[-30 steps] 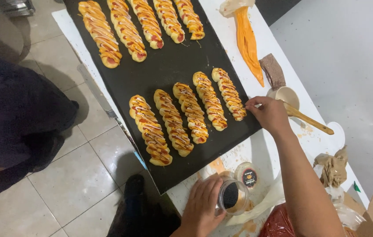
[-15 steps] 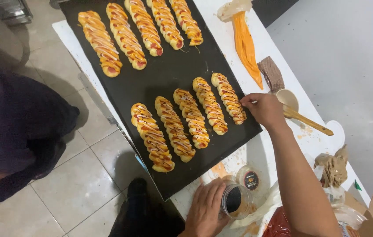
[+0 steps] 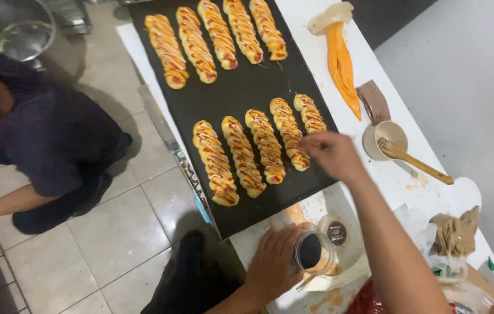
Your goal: A baker applies orange sauce from a piping bag and then sprinkles black seeds onto shaped dough pieces on a baking tray.
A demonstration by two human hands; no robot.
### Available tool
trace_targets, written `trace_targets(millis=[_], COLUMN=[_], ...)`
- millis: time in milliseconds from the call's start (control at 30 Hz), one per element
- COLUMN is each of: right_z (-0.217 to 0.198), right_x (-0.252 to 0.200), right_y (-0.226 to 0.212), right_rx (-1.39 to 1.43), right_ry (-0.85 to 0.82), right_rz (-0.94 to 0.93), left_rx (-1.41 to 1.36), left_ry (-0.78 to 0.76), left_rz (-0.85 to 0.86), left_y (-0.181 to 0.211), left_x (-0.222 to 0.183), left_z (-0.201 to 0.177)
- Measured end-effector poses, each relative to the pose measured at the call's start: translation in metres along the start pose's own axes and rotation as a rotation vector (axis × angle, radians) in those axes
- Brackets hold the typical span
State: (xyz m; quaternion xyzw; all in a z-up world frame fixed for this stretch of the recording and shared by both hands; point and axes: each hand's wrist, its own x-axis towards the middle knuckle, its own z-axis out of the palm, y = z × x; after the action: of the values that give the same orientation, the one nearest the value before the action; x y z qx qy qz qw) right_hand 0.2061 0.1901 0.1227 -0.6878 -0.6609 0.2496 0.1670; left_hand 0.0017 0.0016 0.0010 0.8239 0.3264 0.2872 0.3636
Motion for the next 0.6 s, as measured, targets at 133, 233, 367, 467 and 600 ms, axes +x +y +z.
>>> trace_targets(millis=[133, 233, 367, 467, 600], right_z=[0.029, 0.048, 0.051, 0.050, 0.025], right_x=[0.004, 0.019, 0.031, 0.036, 0.008], right_y=[-0.027, -0.016, -0.022, -0.018, -0.046], right_rx=[-0.149, -0.092, -0.267, -0.325, -0.230], right_ry=[-0.028, -0.015, -0.095, -0.036, 0.086], right_rz=[-0.124, -0.090, 0.008, -0.098, -0.049], left_rx=[-0.014, -0.034, -0.038, -0.082, -0.119], left_ry=[0.056, -0.018, 0.037, 0.027, 0.007], left_rz=[0.002, -0.017, -0.024, -0.036, -0.030], left_y=[-0.001, -0.002, 0.003, 0.003, 0.004], left_x=[-0.001, -0.004, -0.002, 0.001, 0.003], left_z=[0.005, 0.004, 0.001, -0.004, -0.006])
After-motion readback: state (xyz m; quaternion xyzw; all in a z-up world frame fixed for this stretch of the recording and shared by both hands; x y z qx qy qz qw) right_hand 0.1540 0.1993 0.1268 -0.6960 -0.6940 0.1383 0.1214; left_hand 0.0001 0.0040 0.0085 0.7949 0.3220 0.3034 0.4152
